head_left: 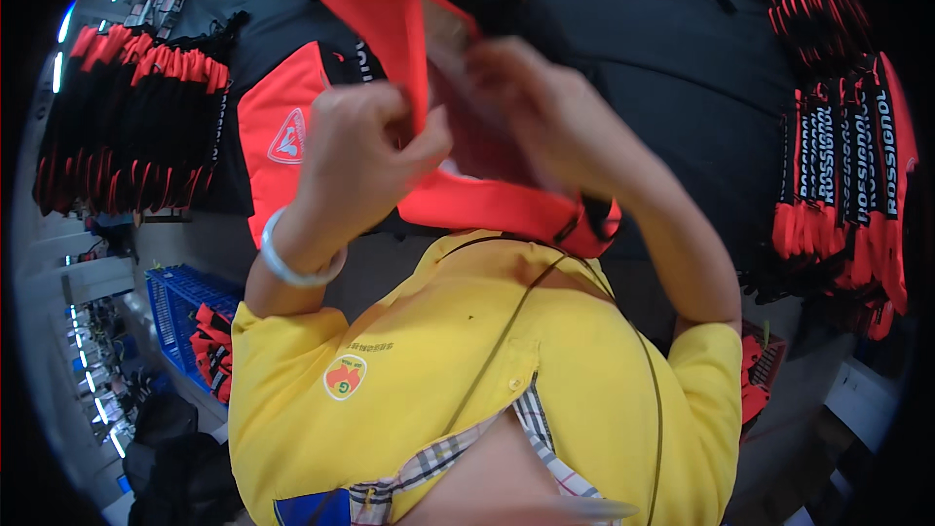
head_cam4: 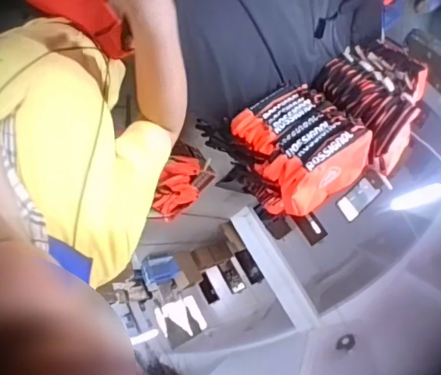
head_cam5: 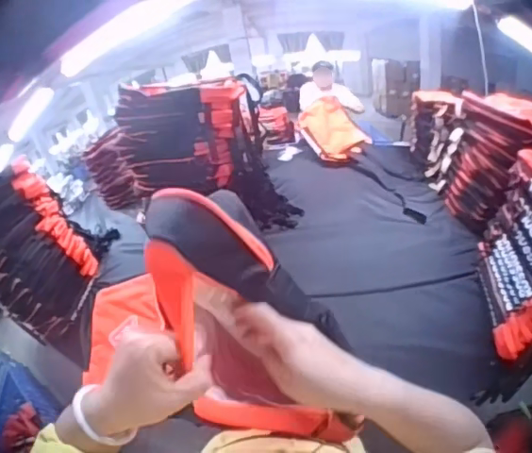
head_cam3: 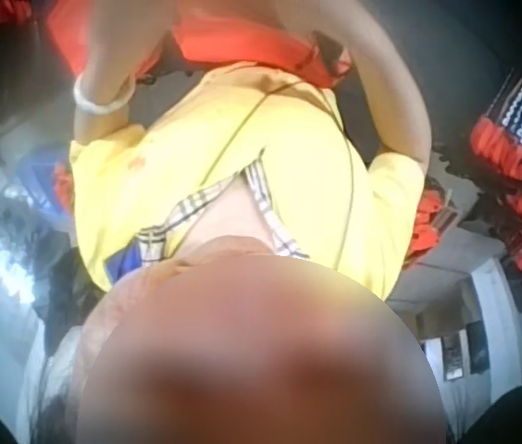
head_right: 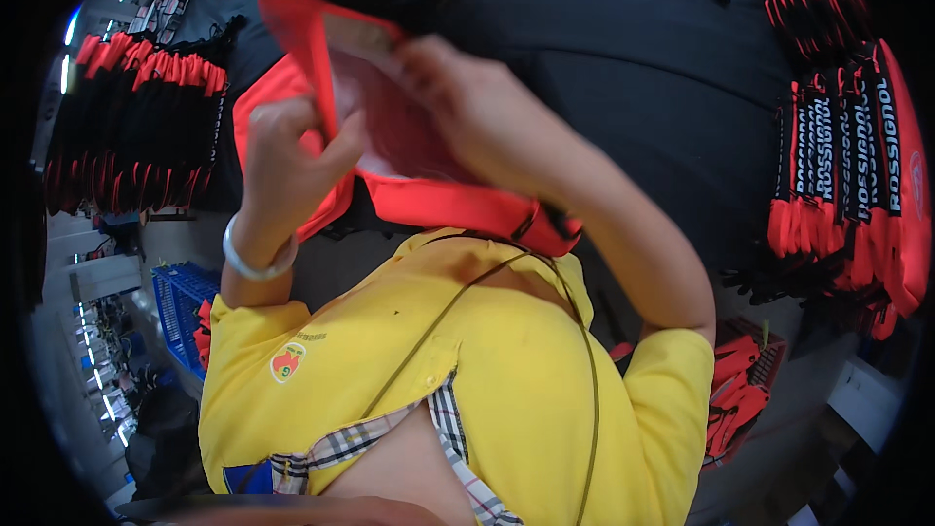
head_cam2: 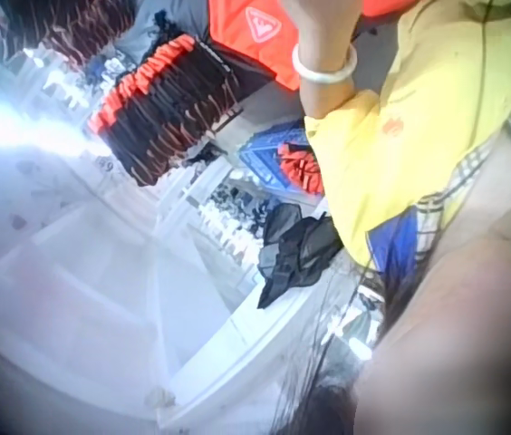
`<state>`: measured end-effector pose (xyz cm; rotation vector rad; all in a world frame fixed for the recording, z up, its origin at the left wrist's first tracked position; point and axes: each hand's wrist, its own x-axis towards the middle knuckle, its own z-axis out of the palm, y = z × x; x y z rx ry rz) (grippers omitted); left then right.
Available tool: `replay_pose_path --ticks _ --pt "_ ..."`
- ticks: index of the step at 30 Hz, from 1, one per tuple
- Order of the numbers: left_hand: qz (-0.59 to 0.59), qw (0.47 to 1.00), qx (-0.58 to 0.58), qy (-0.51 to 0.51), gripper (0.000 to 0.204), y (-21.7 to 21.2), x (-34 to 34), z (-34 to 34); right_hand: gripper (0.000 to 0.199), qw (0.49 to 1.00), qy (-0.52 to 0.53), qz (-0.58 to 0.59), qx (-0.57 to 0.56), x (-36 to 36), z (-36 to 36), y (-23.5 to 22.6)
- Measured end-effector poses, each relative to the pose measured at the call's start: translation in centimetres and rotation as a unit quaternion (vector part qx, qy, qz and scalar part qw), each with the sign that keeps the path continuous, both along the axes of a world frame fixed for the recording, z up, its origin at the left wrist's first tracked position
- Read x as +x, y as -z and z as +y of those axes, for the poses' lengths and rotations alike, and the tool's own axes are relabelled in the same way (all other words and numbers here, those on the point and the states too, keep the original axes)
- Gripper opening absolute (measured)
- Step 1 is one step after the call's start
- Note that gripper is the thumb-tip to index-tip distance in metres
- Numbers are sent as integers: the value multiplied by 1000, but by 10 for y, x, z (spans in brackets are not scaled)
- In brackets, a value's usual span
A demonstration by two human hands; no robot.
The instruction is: Checking and assembling components of red and black backpacks on a manufacturing table.
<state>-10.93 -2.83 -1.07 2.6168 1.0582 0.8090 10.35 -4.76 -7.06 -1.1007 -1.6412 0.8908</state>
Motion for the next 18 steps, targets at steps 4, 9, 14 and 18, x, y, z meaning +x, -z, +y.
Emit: replay_pose_path --ticks 4,9,14,18 --pt "19 997 -29 -63 30 -6 -41 -26 47 989 49 -134 50 -10 17 12" --pt "-86 982 73 -154 23 4 -44 -33 34 951 -227 -169 -125 -97 -22 62" --pt "20 971 230 -62 31 -19 -45 -22 51 852 -385 -264 -239 -123 -47 102" --pt "107 993 -44 -30 33 47 -51 2 55 837 -436 -182 -275 -119 -45 117"
